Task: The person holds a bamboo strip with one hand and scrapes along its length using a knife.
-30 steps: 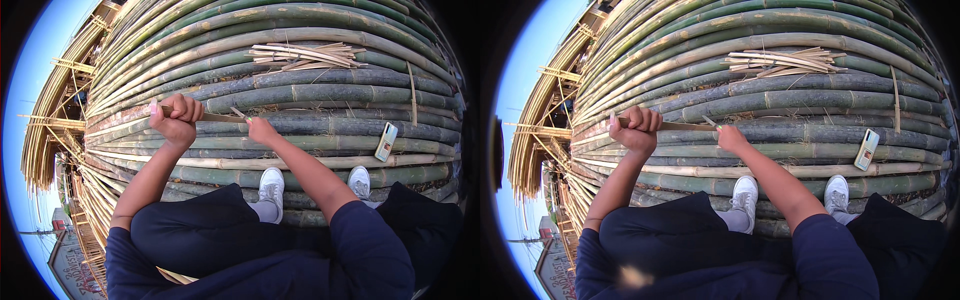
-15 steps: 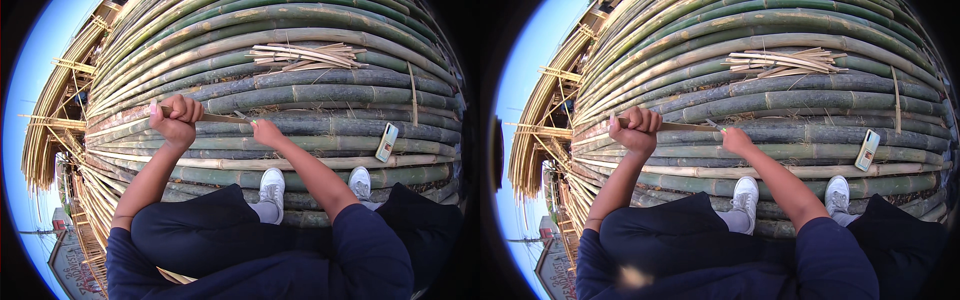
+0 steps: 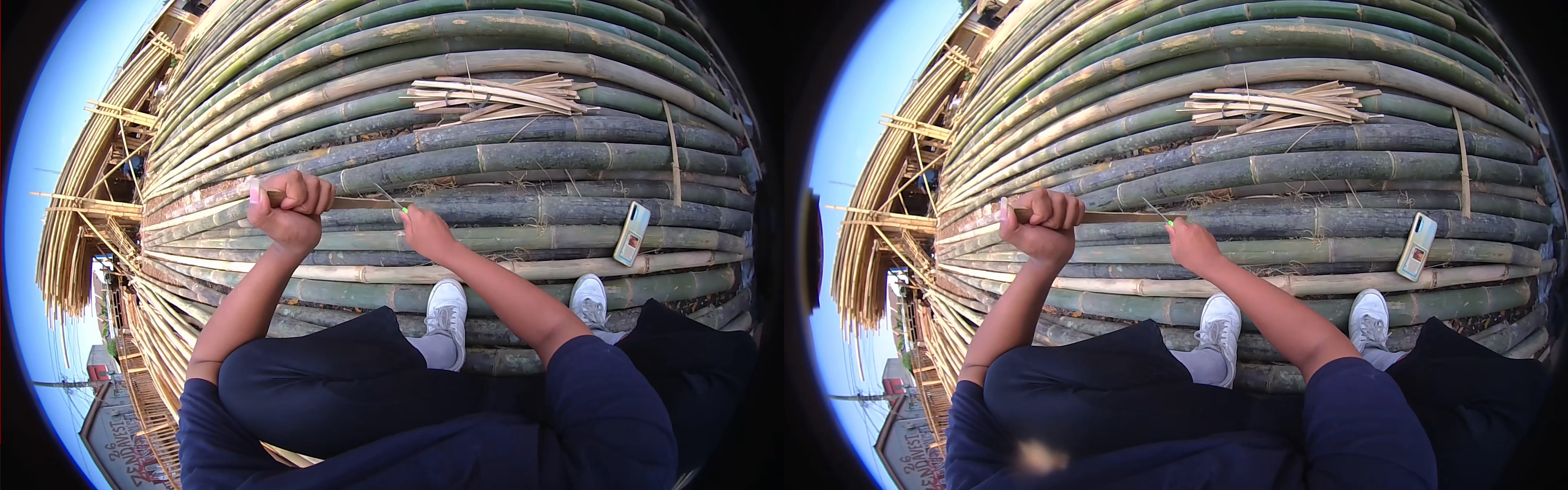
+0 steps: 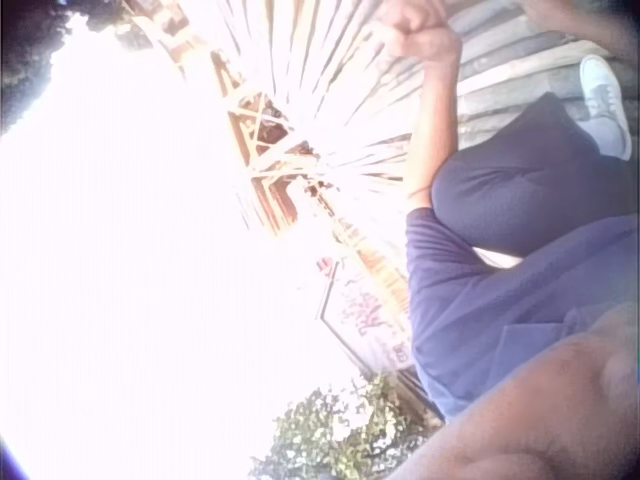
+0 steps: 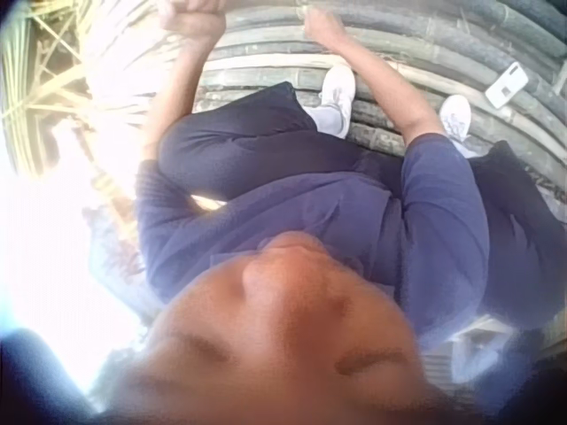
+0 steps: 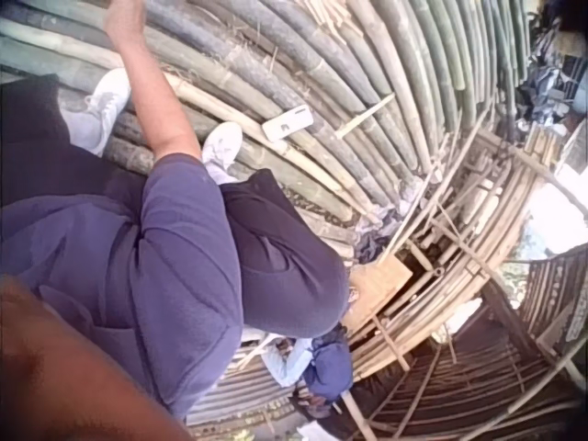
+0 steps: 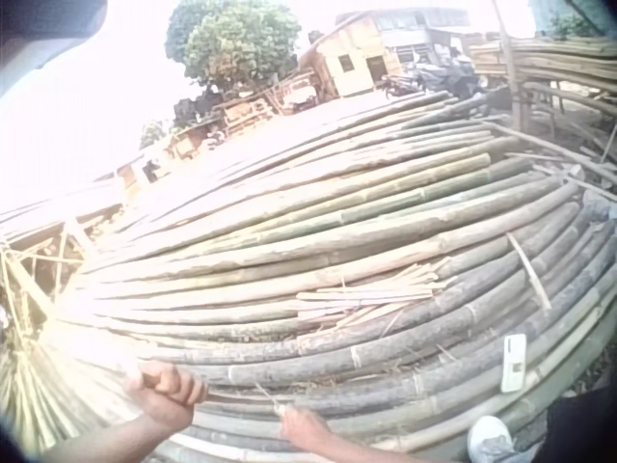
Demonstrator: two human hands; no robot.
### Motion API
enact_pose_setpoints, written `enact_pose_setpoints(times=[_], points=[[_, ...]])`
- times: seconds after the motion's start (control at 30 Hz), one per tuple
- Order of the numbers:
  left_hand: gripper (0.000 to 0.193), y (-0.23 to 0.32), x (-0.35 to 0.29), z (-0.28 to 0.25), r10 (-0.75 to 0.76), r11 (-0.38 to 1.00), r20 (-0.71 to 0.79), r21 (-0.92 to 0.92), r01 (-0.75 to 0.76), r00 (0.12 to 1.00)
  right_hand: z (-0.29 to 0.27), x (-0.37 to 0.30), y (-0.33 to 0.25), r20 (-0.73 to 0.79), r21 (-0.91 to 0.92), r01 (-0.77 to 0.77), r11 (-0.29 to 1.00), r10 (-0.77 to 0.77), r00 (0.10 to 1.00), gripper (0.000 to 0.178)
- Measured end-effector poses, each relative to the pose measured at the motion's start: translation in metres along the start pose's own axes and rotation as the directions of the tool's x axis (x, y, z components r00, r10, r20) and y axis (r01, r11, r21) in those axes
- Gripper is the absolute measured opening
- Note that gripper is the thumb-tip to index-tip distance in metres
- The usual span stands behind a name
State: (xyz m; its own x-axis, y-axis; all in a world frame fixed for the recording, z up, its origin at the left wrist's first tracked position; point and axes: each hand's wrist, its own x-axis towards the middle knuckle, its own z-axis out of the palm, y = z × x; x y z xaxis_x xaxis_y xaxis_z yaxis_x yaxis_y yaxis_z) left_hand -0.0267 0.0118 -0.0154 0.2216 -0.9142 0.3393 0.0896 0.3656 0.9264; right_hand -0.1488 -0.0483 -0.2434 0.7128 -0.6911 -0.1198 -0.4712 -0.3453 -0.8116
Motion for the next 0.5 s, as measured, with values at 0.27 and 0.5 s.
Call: enact_pose_setpoints(times=[0.27, 0.5], points=[[0.052, 0.003, 0.001, 0.006, -0.050, 0.998, -0.001, 0.028, 0.050, 0.999, 0.026, -0.014, 0.056, 0.086, -0.064, -0.221, 0.973, 0.226, 0.970, 0.027], [0.054, 0.003, 0.001, -0.003, -0.024, 1.000, -0.022, 0.004, 0.024, 0.999, 0.008, -0.002, 0.018, -0.183, 0.265, 0.070, 0.962, -0.021, 0.983, 0.021]])
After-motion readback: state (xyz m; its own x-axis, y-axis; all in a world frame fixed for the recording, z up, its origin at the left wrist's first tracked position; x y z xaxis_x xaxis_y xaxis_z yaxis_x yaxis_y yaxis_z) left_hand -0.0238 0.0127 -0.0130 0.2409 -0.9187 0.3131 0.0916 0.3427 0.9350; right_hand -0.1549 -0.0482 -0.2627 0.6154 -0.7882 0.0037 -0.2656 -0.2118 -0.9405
